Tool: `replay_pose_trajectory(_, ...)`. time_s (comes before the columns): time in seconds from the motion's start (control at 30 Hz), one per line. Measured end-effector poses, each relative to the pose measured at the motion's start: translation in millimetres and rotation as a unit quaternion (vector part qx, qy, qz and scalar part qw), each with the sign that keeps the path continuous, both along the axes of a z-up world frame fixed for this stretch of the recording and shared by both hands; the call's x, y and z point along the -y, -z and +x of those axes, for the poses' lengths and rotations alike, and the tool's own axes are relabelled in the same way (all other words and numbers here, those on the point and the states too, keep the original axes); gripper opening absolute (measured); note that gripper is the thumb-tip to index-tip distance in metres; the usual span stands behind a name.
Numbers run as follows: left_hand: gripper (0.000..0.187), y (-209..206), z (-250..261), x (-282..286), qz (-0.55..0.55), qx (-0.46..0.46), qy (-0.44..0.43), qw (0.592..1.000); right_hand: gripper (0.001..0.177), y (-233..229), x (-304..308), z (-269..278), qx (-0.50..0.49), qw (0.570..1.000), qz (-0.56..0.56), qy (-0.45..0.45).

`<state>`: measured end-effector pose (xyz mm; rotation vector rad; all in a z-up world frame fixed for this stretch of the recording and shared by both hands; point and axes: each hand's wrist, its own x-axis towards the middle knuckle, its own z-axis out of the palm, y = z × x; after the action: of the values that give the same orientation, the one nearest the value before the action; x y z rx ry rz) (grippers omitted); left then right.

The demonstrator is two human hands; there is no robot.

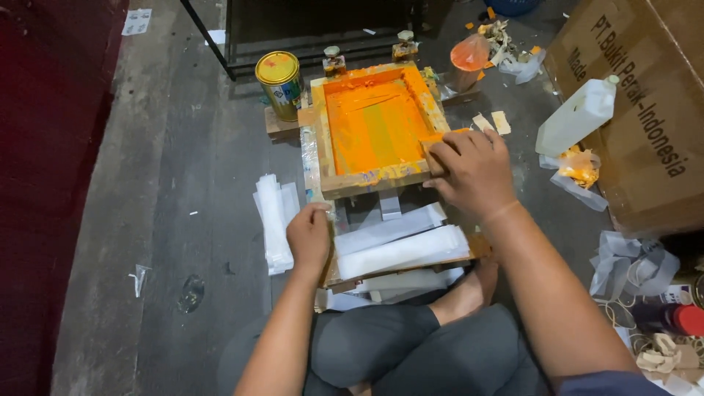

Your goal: The person sits on the floor and uses a squeegee to spread orange ink across a screen printing frame. They repeatedly place translucent strips under the frame, pull them through the ink, and inspect them before stacking them aside.

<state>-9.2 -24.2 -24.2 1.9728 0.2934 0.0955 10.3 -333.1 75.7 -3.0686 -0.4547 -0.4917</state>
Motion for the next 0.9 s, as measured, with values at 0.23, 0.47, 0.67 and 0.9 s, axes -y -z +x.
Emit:
replay_pose_trajectory(0.23,0.030,3,-12,46,0.232,0.165,0.215,0.934,0.049,-7,1,4,0.055,0.998,0.033,-0.005)
replay_pose_trajectory(0.47,0.047,-21,-5,73,0.392,0.109,0.341,0.848,0.055,1,2,8,0.097,0.994,0.056,-0.016)
replay_pose_trajectory(0.67,0.046,-12,14,84,0.470,0.068,0.369,0.799,0.053,-1,-1,10,0.101,0.989,0.101,-0.023)
replay_pose_trajectory(0.9,0.026,66,41,77,0.507,0.179,0.338,0.773,0.057,1,-2,13,0.108,0.986,0.122,-0.032)
